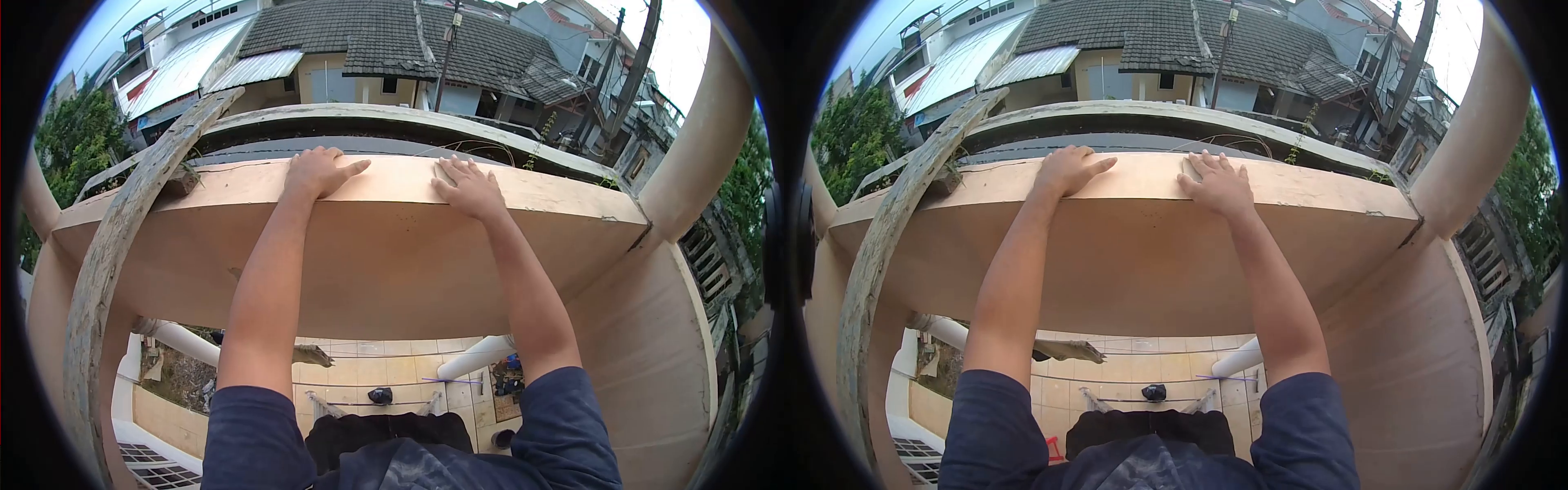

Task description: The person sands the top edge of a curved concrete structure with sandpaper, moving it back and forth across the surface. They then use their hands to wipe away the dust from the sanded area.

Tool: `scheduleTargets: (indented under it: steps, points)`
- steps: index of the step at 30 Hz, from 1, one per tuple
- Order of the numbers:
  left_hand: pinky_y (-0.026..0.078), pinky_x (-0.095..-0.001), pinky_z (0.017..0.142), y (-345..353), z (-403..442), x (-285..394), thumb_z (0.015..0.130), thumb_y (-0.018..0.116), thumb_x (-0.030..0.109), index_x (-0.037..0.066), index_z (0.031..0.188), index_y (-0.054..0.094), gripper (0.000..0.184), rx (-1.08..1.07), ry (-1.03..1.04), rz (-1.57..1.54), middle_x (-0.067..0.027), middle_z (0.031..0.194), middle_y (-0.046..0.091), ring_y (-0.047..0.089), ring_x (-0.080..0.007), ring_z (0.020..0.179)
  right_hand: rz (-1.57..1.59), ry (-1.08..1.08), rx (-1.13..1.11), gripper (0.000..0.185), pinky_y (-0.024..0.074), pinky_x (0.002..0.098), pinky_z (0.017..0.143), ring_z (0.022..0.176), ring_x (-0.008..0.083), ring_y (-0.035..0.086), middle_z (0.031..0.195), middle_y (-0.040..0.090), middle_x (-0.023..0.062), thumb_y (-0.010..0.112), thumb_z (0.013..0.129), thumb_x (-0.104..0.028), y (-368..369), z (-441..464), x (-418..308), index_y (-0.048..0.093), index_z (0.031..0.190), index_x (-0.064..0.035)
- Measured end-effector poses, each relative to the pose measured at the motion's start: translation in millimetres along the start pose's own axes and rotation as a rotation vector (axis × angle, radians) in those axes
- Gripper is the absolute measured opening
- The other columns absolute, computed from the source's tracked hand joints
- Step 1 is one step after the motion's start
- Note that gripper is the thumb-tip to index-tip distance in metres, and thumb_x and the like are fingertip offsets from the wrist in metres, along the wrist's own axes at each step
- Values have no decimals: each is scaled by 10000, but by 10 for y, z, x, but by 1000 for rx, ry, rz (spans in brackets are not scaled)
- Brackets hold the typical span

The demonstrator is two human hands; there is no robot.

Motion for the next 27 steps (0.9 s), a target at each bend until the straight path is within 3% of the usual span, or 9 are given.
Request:
scheduleTargets:
  steps: [4, 7, 10, 11, 14, 16, 18, 19, 27]
  points:
    - [402, -452, 1233, 19, 75, -24, 898, 522, 896, 129, 1529, 623, 999, 32, -6, 10, -123, 1554, 610, 535, -298, 1463, 29, -2, -7, 725, 118, 561, 1359, 1671, 263, 205, 1804, 263, -10, 392, 1071, -647, -78, -34, -45, 348, 1710, -306]
    - [456, -450, 1196, 27, 52, -11, 896, 546, 882, 115, 1492, 652, 976, 57, 7, 1, -147, 1530, 629, 567, -319, 1437, 61, 8, 1, 740, 115, 572, 1358, 1672, 262, 200, 1802, 269, 1, 394, 1062, -647, -69, -77, -26, 352, 1710, -293]
    - [449, -451, 1196, 30, 137, -44, 900, 590, 841, 46, 1418, 698, 954, 16, 9, -89, -202, 1482, 656, 588, -348, 1411, 70, -32, 27, 753, 127, 577, 1353, 1669, 287, 208, 1797, 282, 31, 379, 1064, -626, -21, -89, 18, 341, 1717, -254]
    - [452, -445, 1185, 61, 164, -88, 908, 606, 819, 18, 1382, 715, 937, 35, 36, -127, -223, 1450, 672, 604, -361, 1389, 44, -21, 44, 715, 142, 556, 1358, 1661, 268, 236, 1793, 292, 8, 376, 1078, -627, -22, -114, 7, 361, 1706, -287]
    - [455, -438, 1173, 64, 146, -140, 913, 608, 810, 17, 1385, 713, 929, 38, 85, -187, -222, 1457, 668, 596, -364, 1396, 44, -8, 78, 710, 156, 541, 1356, 1652, 279, 267, 1780, 324, 31, 403, 1071, -617, -23, -156, 2, 404, 1690, -270]
    - [503, -438, 1104, 43, 101, -76, 913, 640, 782, 18, 1314, 754, 870, 106, 113, -194, -226, 1366, 719, 664, -359, 1296, 64, -20, 114, 726, 166, 555, 1349, 1646, 298, 281, 1763, 360, 57, 415, 1058, -613, 18, -166, 21, 434, 1676, -233]
    - [542, -441, 1024, -32, 75, 7, 910, 684, 736, 18, 1217, 793, 789, 42, 29, -278, -222, 1231, 772, 729, -347, 1157, 67, -41, 148, 744, 176, 568, 1341, 1640, 318, 295, 1745, 396, 82, 426, 1045, -610, 38, -195, -21, 465, 1663, -197]
    - [544, -406, 951, -44, 74, 56, 960, 703, 608, -17, 1129, 781, 652, 66, 2, -236, -204, 1072, 782, 735, -307, 1033, 65, -49, 172, 744, 188, 561, 1339, 1633, 322, 310, 1735, 413, 89, 443, 1039, -609, 56, -234, -22, 483, 1651, -187]
    - [548, -451, 985, 5, 118, -31, 936, 711, 628, -16, 1109, 801, 672, 149, 59, -147, -242, 1136, 777, 726, -378, 1111, 55, 6, 172, 721, 200, 508, 1348, 1626, 309, 326, 1727, 429, 63, 535, 1000, -612, -17, -199, -70, 527, 1623, -250]
Point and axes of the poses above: each hand's wrist, its own z-axis towards the middle knuckle, its own y-axis out of the palm, x = y × z, the point moved 1 cm from there along z, towards the middle knuckle
